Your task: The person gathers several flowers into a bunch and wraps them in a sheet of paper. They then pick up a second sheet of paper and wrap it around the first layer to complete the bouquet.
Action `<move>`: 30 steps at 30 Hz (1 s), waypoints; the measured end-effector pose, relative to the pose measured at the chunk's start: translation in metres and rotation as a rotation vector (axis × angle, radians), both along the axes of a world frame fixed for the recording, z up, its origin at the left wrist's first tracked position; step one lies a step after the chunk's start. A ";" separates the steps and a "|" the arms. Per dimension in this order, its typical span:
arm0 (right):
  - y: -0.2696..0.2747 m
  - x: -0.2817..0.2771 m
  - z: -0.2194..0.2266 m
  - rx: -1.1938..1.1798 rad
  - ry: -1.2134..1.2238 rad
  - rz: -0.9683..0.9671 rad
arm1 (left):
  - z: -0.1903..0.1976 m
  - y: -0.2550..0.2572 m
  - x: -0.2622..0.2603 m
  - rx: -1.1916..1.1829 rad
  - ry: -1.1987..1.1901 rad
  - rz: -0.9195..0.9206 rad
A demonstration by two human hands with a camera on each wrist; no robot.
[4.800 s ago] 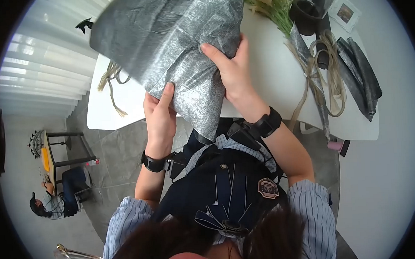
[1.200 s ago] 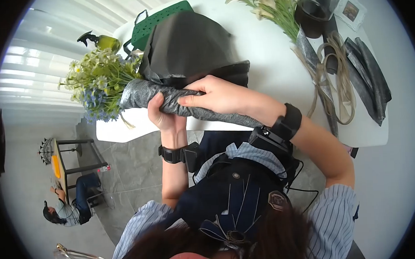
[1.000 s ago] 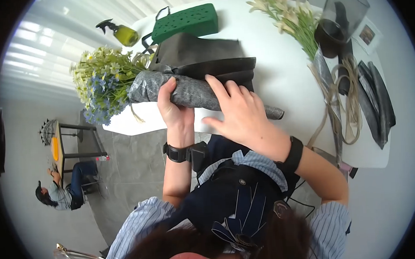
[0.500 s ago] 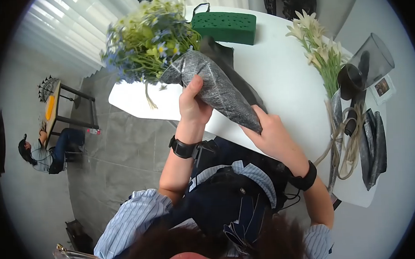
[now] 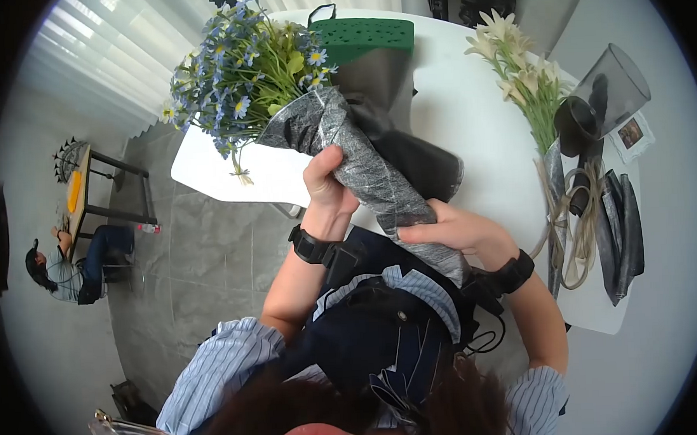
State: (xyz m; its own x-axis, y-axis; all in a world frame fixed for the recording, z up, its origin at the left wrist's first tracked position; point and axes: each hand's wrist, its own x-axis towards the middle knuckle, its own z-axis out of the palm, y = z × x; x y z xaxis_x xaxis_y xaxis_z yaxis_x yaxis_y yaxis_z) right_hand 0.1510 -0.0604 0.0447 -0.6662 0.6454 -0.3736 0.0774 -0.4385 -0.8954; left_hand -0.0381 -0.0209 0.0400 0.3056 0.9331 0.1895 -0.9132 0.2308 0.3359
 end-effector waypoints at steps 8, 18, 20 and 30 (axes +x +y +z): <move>-0.013 -0.040 -0.001 1.311 -0.737 -0.632 | 0.034 0.006 0.009 -0.144 0.410 0.587; -0.011 -0.028 -0.007 0.823 -0.401 -0.374 | 0.040 0.013 -0.007 -0.067 0.497 0.514; -0.010 -0.023 -0.009 0.769 -0.330 -0.332 | 0.035 0.012 -0.010 -0.087 0.456 0.448; -0.008 -0.001 -0.008 0.268 -0.191 -0.090 | 0.018 0.013 -0.015 -0.019 0.258 0.224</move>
State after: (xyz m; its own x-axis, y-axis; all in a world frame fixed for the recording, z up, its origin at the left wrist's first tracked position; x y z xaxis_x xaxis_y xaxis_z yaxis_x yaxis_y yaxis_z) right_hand 0.1502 -0.0684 0.0371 -0.5367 0.7903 -0.2955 0.2267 -0.2022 -0.9527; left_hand -0.0533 -0.0078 0.0576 0.1284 0.9851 0.1143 -0.8275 0.0429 0.5598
